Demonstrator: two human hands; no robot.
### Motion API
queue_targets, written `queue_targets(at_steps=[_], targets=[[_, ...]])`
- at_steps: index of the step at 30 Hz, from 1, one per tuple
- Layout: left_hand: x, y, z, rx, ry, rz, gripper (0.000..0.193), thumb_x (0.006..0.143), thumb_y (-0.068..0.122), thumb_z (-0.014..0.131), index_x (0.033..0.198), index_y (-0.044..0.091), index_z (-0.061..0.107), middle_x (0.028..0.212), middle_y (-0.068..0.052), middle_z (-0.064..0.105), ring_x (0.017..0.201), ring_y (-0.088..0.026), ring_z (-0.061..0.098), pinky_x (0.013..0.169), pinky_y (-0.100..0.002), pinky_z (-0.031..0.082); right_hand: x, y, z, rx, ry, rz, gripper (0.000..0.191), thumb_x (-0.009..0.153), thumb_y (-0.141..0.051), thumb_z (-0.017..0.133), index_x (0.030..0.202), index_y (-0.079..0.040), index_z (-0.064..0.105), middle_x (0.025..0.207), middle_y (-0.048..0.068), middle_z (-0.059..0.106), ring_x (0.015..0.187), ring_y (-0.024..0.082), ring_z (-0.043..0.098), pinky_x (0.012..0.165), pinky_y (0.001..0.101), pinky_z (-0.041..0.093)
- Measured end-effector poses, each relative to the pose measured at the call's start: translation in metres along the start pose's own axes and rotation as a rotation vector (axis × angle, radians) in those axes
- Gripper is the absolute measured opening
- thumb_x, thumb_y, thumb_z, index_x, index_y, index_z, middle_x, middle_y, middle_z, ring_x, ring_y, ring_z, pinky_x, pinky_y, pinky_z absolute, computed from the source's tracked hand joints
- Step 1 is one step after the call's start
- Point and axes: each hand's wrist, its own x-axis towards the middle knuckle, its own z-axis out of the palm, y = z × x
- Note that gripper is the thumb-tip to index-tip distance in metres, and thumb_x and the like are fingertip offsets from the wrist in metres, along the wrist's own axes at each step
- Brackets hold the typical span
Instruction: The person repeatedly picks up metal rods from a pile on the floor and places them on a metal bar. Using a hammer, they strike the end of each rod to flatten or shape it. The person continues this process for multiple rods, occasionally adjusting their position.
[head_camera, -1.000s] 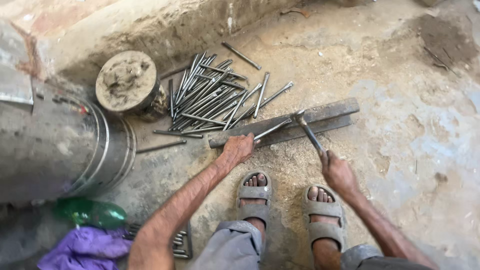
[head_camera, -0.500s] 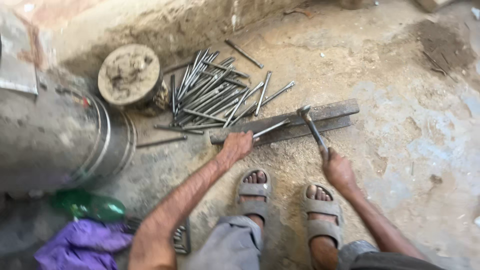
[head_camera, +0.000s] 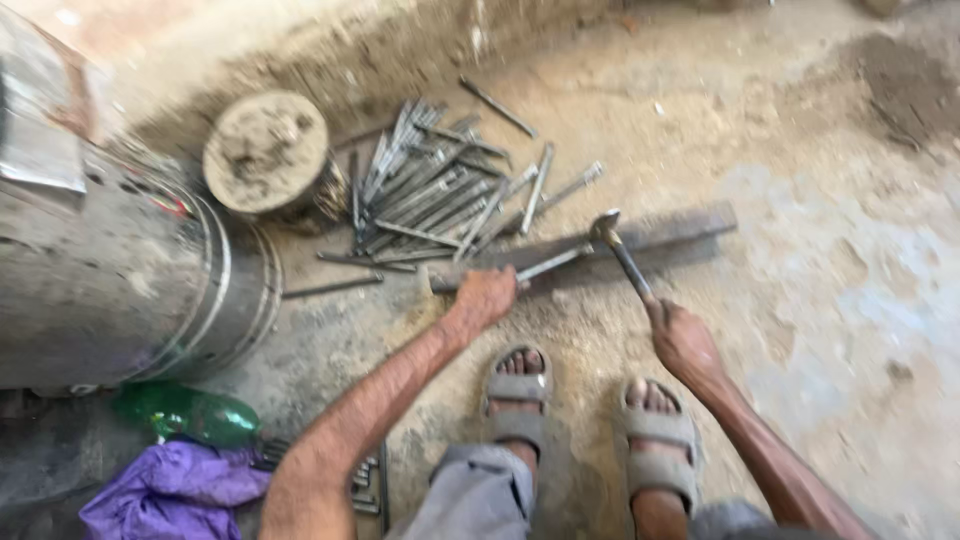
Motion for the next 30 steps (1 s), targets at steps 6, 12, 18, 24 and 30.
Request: queue_targets(at_steps=[6,12,18,24,30], targets=[[0.001,0.0,0.014,-0.017,0.195,0.035,0.016,0.101,0.02,0.052,0.099,0.006,0.06,0.081,-0.013,0.075,0.074,-0.029,0.076,0.061,-0.046,0.058,-0.009,0.009,-0.001,0.174,0.298,-0.092,0.053,0.116,-0.042,0.036,0.099,0.001,0.062,0.07,0.022,0.06,0.061,0.039,0.06,0.061,0.0563,0.047],[0.002,-0.001,0.004,-0.112,0.15,-0.048,0.02,0.097,0.023,0.053,0.096,0.004,0.061,0.081,-0.017,0.074,0.074,-0.034,0.075,0.063,-0.05,0.059,-0.008,0.038,0.034,-0.053,-0.096,0.282,0.05,0.11,-0.048,0.037,0.106,-0.005,0.062,0.068,0.023,0.066,0.058,0.042,0.065,0.054,0.0588,0.054],[-0.009,0.003,-0.003,-0.181,0.032,-0.047,0.031,0.108,0.034,0.048,0.103,0.006,0.059,0.079,-0.016,0.071,0.068,-0.034,0.071,0.055,-0.048,0.055,-0.001,0.068,0.044,-0.043,0.148,-0.019,0.051,0.108,-0.045,0.043,0.097,-0.001,0.067,0.082,0.033,0.067,0.079,0.054,0.064,0.067,0.0611,0.052],[-0.055,0.039,0.003,-0.621,0.044,-0.064,0.04,0.11,0.049,0.036,0.117,0.014,0.053,0.058,-0.006,0.051,0.04,-0.02,0.047,0.038,-0.038,0.045,-0.008,0.055,0.047,-0.011,0.089,0.082,0.055,0.108,-0.048,0.041,0.101,-0.001,0.069,0.079,0.036,0.066,0.077,0.055,0.065,0.071,0.0635,0.05],[-0.094,0.064,-0.001,-0.798,0.481,0.176,0.031,0.109,0.037,0.049,0.112,0.006,0.051,0.058,-0.01,0.057,0.048,-0.034,0.06,0.044,-0.047,0.045,-0.013,0.049,0.04,0.004,0.004,0.144,0.06,0.108,-0.051,0.035,0.104,-0.001,0.068,0.071,0.029,0.068,0.062,0.047,0.069,0.058,0.0592,0.053]])
